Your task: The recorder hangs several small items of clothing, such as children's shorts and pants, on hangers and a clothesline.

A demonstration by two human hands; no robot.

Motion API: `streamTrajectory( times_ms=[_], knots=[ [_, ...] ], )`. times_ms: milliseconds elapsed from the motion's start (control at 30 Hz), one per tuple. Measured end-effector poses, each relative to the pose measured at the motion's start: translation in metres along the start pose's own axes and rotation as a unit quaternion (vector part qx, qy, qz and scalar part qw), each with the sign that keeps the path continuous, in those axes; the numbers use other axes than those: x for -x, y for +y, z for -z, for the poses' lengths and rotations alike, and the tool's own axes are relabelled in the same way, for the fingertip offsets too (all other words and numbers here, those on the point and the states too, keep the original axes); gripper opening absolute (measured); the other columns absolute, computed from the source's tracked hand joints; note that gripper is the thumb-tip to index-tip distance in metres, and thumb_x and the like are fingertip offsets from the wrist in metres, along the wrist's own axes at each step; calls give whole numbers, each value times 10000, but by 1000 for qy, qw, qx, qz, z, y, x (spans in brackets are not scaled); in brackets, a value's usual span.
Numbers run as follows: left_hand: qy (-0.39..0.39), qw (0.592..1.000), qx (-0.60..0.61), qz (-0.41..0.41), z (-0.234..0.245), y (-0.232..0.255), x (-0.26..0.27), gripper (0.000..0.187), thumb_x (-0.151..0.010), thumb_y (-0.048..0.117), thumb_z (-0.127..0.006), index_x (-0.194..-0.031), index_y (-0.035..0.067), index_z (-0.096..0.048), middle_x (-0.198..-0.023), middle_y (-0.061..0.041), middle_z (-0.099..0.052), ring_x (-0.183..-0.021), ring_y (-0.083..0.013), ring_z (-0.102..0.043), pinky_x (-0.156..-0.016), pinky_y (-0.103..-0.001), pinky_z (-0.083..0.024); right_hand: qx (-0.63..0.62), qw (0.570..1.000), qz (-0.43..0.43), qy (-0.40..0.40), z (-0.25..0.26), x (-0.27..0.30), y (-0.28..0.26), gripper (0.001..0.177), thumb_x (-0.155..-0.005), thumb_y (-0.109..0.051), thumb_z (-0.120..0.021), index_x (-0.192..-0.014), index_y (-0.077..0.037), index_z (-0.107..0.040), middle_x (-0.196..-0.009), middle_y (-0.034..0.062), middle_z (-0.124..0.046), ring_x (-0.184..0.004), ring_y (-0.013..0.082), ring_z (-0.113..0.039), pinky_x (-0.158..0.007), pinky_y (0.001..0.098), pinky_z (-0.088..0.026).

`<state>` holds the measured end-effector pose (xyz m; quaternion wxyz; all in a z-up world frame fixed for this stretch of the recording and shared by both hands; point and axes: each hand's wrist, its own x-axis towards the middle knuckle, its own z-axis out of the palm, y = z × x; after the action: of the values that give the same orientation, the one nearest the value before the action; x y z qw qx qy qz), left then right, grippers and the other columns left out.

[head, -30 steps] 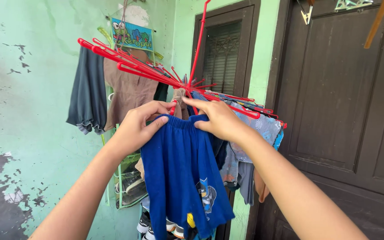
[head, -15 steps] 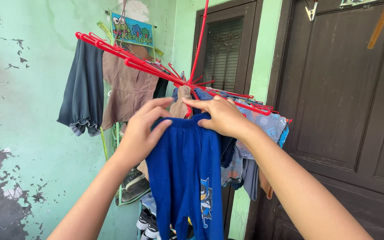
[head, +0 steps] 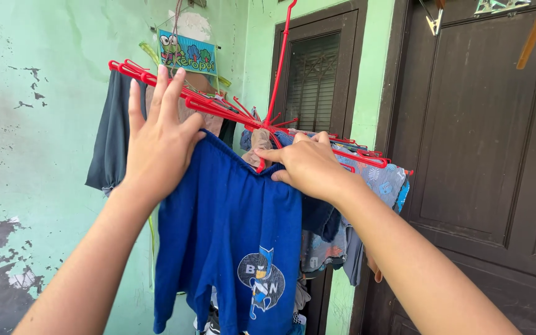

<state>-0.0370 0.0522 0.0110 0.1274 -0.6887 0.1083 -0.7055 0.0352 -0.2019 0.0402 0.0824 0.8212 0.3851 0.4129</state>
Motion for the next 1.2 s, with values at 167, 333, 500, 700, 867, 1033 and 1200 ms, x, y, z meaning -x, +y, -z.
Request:
streamTrajectory(
  times_ms=[167, 333, 500, 700, 867, 1033, 1200],
  knots=[
    [-25, 996, -82, -25, -27, -25, -7, 157, -934, 267, -701, -999, 128, -673, -1610, -268, -413, -1563, -447, -269, -1232, -660, -117, -6, 1000, 1, 8, -4, -2, -4, 570, -802, -368, -793, -1349, -400, -640, -968, 89, -744, -1061, 315, -577, -891, 485, -336],
    [-106, 994, -32, 8, -49, -32, -8, 236, -880, 292, -692, -1064, 146, -712, -1463, -234, -488, -1448, -423, -348, -1150, -685, -187, -17, 1000, -10, -12, -2, 1, -7, 557, -814, -344, -785, -1349, -403, -642, -966, 58, -751, -1026, 273, -589, -919, 469, -331],
    [-77, 979, 173, -76, -37, -19, -7, 156, -903, 178, -672, -995, 52, -666, -1553, -142, -505, -1455, -332, -429, -1098, -526, -362, -19, 999, -20, -19, -7, 8, -5, 553, -812, -328, -791, -1344, -381, -649, -960, 53, -745, -1004, 264, -574, -918, 459, -334],
    [-174, 904, 387, -58, -30, 3, -9, 138, -906, 137, -663, -962, 11, -656, -1454, -167, -579, -1221, -377, -620, -975, -447, -506, -33, 998, -41, 19, -2, 26, 5, 612, -798, -267, -801, -1379, -348, -628, -882, 78, -696, -954, 251, -570, -957, 444, -335],
    [-193, 881, 424, -84, -37, 12, -11, 262, -966, 151, -615, -1194, 23, -600, -1378, -175, -630, -1219, -386, -625, -992, -432, -498, -45, 994, -32, 93, 0, 37, 23, 690, -815, -233, -789, -1462, -315, -563, -900, 104, -667, -953, 280, -574, -939, 453, -370],
    [-245, 842, 480, -20, -38, 33, -18, 385, -992, 158, -540, -1371, 93, -553, -1281, -142, -683, -1184, -344, -663, -983, -407, -503, -43, 977, 39, 205, 2, 49, 40, 636, -812, -183, -776, -1416, -136, -583, -1015, 136, -683, -1020, 315, -592, -1031, 550, -332],
    [-125, 825, 543, -95, -66, 39, -19, 148, -1062, 126, -516, -1132, 6, -567, -1422, -155, -641, -1321, -343, -613, -1070, -432, -474, -95, 965, 63, 236, 26, 61, 45, 201, -901, -127, -758, -1019, -76, -603, -1029, 82, -661, -1113, 282, -618, -1190, 487, -375]
  ],
)
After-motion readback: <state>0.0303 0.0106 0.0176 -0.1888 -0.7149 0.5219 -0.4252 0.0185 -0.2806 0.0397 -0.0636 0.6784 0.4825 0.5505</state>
